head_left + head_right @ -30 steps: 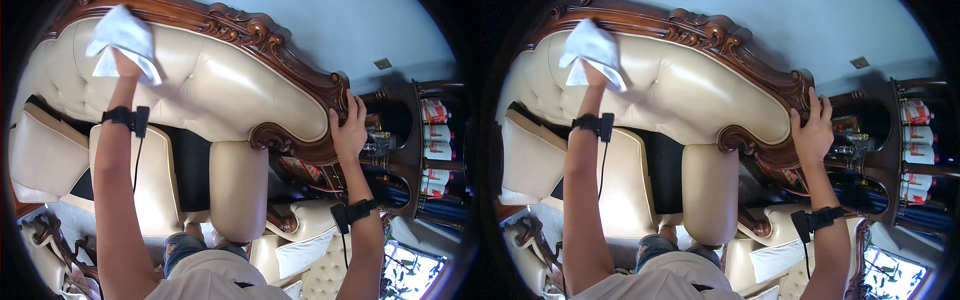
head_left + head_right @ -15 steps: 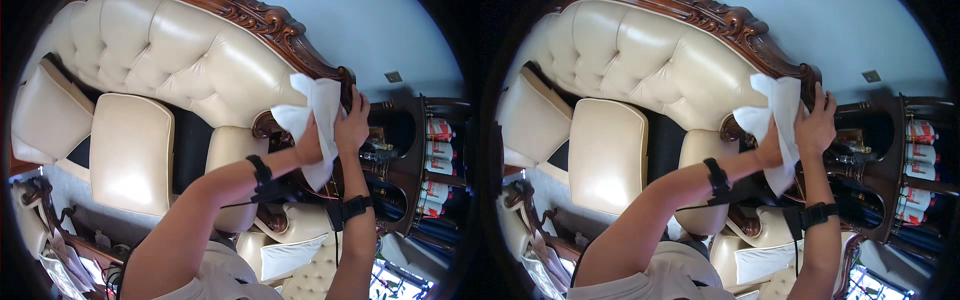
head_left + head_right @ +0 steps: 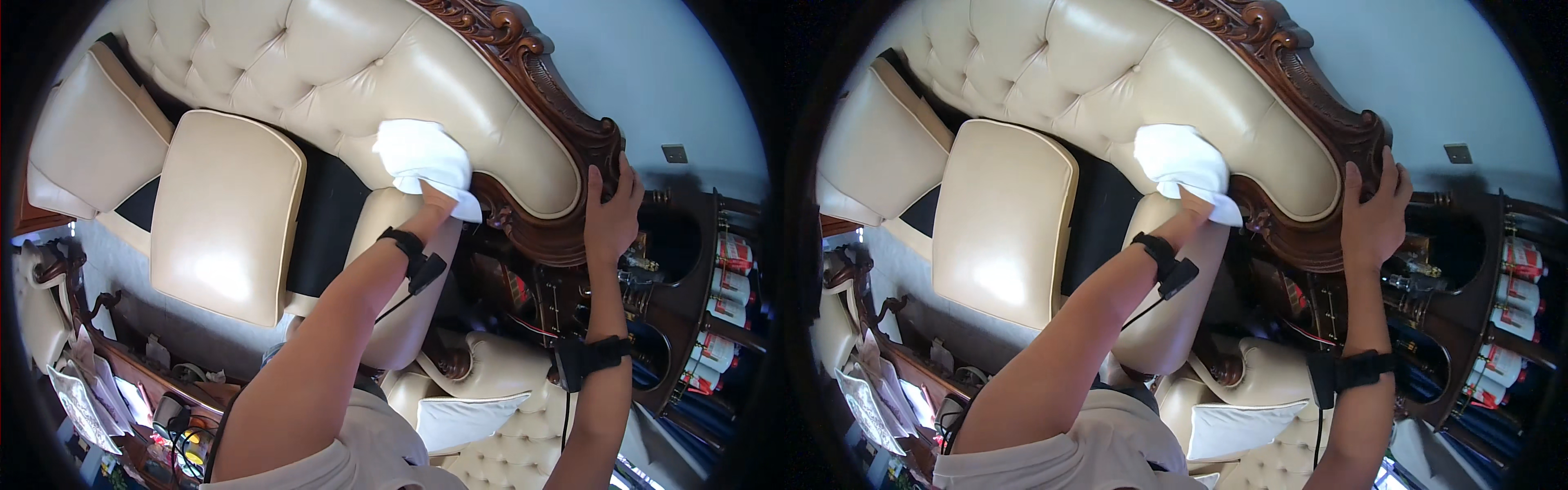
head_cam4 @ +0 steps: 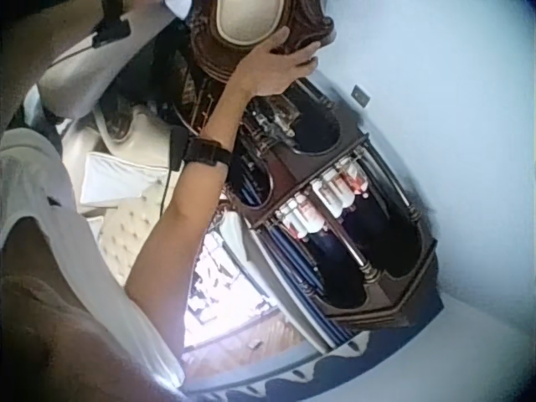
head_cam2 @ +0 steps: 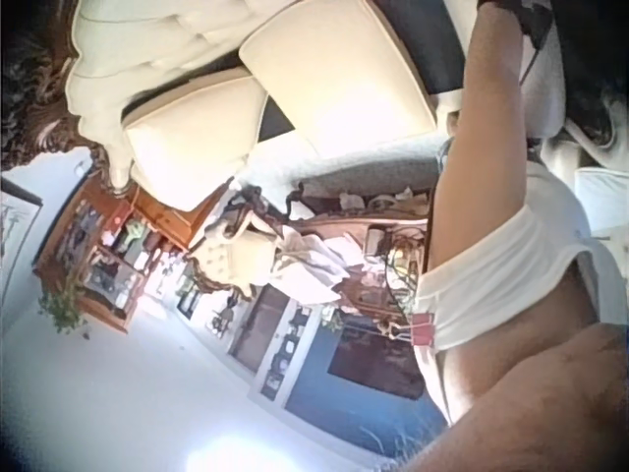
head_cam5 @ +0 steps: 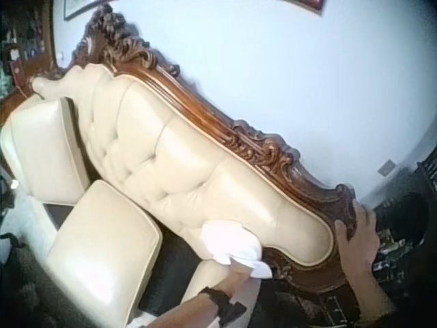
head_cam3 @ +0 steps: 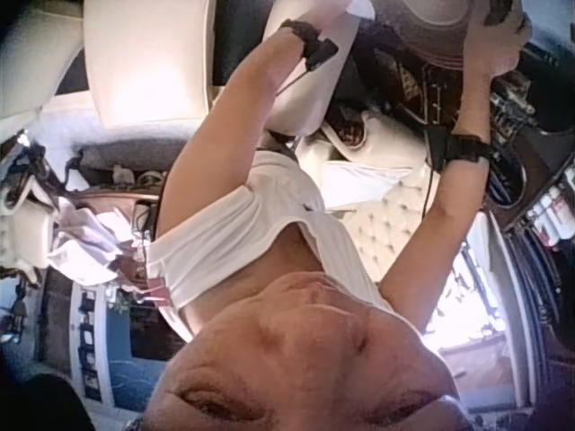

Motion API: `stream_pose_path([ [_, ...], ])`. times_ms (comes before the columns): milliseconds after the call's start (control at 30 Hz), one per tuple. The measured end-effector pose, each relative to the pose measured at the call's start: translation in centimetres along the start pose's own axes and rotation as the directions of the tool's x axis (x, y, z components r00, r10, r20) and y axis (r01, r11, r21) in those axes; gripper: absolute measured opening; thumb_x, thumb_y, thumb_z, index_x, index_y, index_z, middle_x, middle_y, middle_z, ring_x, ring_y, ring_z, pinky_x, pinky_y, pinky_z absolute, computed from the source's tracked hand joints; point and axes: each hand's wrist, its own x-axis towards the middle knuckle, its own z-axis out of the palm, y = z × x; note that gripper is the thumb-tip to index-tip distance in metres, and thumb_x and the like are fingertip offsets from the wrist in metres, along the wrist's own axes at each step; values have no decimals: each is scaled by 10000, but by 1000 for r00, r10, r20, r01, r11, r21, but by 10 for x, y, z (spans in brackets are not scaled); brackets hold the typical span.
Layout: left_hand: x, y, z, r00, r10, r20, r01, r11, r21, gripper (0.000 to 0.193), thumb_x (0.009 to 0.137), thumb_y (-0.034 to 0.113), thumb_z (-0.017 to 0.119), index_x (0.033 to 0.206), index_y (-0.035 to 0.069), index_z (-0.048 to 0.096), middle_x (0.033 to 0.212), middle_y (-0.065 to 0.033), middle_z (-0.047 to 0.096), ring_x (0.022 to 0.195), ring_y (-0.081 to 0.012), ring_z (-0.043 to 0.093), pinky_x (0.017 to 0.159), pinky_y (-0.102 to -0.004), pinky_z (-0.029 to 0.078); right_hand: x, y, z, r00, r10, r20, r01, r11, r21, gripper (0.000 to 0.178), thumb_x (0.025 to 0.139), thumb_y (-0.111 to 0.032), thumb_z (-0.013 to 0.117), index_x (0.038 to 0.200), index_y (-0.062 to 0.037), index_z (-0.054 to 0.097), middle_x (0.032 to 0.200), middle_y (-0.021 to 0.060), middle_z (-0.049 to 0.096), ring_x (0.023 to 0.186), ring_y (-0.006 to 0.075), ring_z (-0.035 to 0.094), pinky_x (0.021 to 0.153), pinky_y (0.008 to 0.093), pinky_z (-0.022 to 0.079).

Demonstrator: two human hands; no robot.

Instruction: Wiping down a leather sofa and a large framed picture on the wall.

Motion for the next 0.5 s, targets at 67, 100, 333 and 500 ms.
stream_pose_path([
  [67, 5, -23, -3, 977, -180, 115, 174, 983, 60, 474, 891, 323, 489, 1287, 72, 559, 1297, -151, 569, 1270, -343, 462, 1099, -458, 297, 0, -1, 1, 1000, 8, 12, -8, 1000, 3, 581, 908, -558, 541, 1390, -241, 471, 1388, 130, 465, 1119, 349, 598, 822, 458, 531],
  [100, 8, -29, -8, 941, -278, 194, 264, 960, 94, 477, 892, 324, 488, 1290, 71, 556, 1303, -153, 565, 1275, -344, 457, 1102, -458, 293, 0, 0, 2, 1000, 7, 14, -7, 1000, -2, 581, 908, -558, 541, 1390, -241, 471, 1388, 130, 465, 1119, 349, 598, 822, 458, 531],
  [333, 98, 49, -65, 658, -515, 550, 457, 853, 252, 496, 899, 331, 481, 1312, 63, 536, 1346, -170, 530, 1311, -350, 419, 1121, -463, 268, -2, 25, -5, 1000, -9, -19, 8, 998, -61, 562, 907, -530, 560, 1383, -241, 482, 1386, 130, 471, 1122, 354, 594, 824, 465, 530],
  [500, 120, 10, -53, 993, 45, -108, -68, 973, -219, 578, 893, 389, 503, 1380, 79, 477, 1437, -157, 449, 1361, -343, 349, 1155, -464, 192, 1, -6, 2, 1000, 2, 9, -3, 1000, 31, 543, 911, -496, 574, 1383, -242, 483, 1387, 134, 471, 1140, 353, 584, 829, 460, 531],
])
